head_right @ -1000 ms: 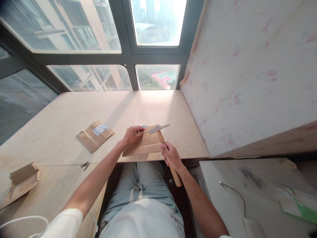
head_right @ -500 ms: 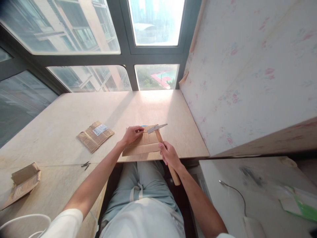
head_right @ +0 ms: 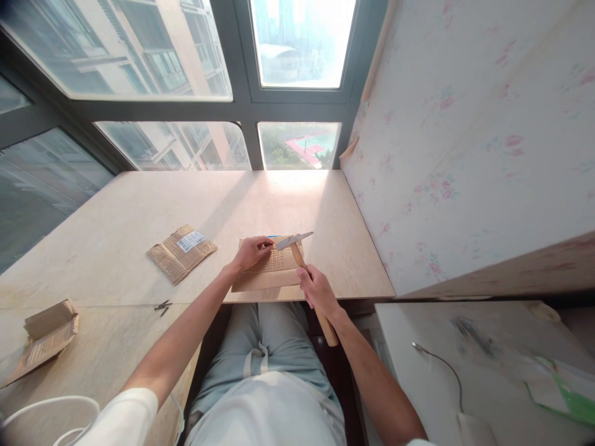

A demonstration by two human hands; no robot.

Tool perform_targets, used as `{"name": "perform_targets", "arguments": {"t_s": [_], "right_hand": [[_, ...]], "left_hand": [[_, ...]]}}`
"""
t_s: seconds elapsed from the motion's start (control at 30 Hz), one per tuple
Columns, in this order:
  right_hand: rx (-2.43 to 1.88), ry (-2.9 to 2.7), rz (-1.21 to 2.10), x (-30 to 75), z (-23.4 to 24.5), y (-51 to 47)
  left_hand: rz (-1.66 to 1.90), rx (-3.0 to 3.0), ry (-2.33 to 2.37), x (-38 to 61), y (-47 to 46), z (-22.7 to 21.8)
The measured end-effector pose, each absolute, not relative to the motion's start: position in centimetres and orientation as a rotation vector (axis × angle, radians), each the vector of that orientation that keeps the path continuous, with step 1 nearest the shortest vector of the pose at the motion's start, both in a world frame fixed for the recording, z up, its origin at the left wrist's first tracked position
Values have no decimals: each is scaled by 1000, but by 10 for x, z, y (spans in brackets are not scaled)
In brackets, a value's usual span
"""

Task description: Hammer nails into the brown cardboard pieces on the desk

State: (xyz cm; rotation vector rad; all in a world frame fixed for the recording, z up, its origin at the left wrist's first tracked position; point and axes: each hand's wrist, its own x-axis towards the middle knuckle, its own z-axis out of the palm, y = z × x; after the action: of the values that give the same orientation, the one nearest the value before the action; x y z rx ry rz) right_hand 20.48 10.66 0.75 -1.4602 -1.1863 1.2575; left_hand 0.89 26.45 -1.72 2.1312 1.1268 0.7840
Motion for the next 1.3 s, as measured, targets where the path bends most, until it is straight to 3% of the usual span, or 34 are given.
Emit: {"name": "perform_targets", "arguments": {"t_s": [0.37, 1.3], "right_hand": [[-1685, -1778, 590, 202, 25, 147], [-1863, -2036, 502, 207, 15, 154]], "left_hand": [[773, 2078, 1195, 8, 259, -12], [815, 2085, 1137, 7, 260, -18]]}}
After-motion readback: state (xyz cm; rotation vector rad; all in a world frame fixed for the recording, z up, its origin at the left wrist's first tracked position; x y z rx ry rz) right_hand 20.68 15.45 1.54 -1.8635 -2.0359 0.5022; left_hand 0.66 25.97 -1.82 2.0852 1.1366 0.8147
